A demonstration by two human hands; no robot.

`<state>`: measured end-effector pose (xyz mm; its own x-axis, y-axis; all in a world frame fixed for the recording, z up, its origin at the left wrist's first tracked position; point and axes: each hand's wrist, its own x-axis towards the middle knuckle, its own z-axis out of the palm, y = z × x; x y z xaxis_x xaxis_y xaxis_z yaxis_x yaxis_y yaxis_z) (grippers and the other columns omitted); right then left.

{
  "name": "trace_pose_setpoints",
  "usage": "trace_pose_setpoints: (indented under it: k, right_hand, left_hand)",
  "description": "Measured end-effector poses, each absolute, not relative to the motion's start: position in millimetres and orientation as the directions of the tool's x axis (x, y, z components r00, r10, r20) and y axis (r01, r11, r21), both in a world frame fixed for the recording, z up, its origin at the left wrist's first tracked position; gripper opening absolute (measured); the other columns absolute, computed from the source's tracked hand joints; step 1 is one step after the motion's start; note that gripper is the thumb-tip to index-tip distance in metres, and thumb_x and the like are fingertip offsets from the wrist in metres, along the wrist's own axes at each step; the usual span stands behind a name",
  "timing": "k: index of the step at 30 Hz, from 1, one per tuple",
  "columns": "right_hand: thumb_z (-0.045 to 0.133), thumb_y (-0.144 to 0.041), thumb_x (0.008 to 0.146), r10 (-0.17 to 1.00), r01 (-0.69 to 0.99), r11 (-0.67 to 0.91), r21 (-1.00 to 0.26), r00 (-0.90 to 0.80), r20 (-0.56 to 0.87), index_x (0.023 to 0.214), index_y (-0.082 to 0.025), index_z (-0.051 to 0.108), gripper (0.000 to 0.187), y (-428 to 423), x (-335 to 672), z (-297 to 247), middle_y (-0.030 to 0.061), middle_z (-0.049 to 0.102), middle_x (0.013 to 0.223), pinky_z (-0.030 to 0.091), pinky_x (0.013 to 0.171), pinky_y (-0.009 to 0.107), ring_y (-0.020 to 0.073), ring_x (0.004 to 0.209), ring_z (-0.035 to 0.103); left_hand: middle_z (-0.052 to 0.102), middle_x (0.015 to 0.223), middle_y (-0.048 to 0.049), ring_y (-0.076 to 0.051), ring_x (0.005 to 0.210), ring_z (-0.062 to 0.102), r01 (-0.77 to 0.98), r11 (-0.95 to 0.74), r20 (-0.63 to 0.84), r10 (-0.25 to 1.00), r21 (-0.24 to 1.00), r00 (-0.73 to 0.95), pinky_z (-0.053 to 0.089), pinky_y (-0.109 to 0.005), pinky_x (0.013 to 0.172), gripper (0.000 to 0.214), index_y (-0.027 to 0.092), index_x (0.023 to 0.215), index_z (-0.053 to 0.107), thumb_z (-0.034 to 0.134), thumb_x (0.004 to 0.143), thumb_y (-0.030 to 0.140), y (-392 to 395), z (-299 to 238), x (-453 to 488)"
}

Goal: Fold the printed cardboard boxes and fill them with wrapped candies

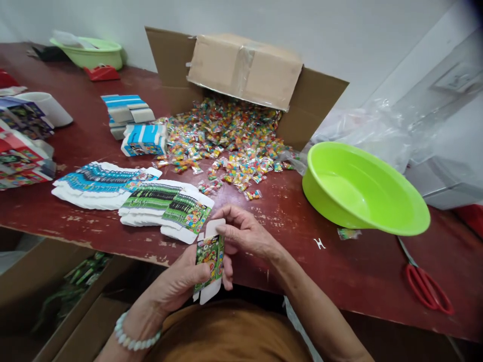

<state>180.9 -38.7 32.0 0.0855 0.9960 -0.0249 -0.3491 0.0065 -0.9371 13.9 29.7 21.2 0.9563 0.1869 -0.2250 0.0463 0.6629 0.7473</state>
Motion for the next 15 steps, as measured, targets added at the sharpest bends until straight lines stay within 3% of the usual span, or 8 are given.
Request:
trace_pose_setpoints:
  k: [6,9,12,15]
  right_hand:
    - [0.075,-0.044,0.082,0.998,-0.334,-0.016,-0.942,0.059,-0.038,0.121,-0.025,0.054,0.049,-48,178,32,0.0022,0.063,0.101,0.043,0.048,0.02,0.0068,0.056,0.053]
    - [0.074,-0.044,0.082,0.996,-0.241,0.021,-0.97,0.094,-0.002,0.121,-0.025,0.054,0.048,-49,179,26,0.0036,0.063,0.103,0.05,0.061,0.025,0.0116,0.07,0.06]
    - [0.074,-0.04,0.082,0.96,-0.005,0.142,-0.99,0.244,0.137,0.125,-0.025,0.053,0.05,-51,178,24,0.0061,0.061,0.112,0.052,0.078,0.032,0.0162,0.089,0.06]
    - [0.074,-0.031,0.081,0.845,0.43,0.25,-0.868,0.341,0.412,0.118,-0.024,0.058,0.042,-53,175,30,0.0081,0.055,0.119,0.05,0.087,0.036,0.0198,0.101,0.057]
  left_hand:
    - [0.075,0.086,-0.0079,-0.024,0.076,0.073,0.005,0.65,-0.253,0.288,0.76,0.923,0.058,-0.033,0.074,0.057,0.017,0.101,0.072,0.091,0.058,0.049,27,29,11]
    - [0.075,0.086,-0.0082,-0.024,0.075,0.073,0.006,0.64,-0.265,0.309,0.768,0.913,0.058,-0.033,0.073,0.054,0.017,0.102,0.073,0.09,0.06,0.047,28,26,10]
    - [0.075,0.092,-0.0114,-0.026,0.081,0.072,0.012,0.631,-0.234,0.27,0.775,0.934,0.057,-0.035,0.076,0.056,0.016,0.104,0.073,0.086,0.064,0.053,29,21,11]
    - [0.074,0.095,-0.0124,-0.027,0.087,0.07,-0.009,0.604,-0.203,0.281,0.797,0.938,0.055,-0.037,0.079,0.062,0.016,0.113,0.071,0.078,0.07,0.061,30,19,13]
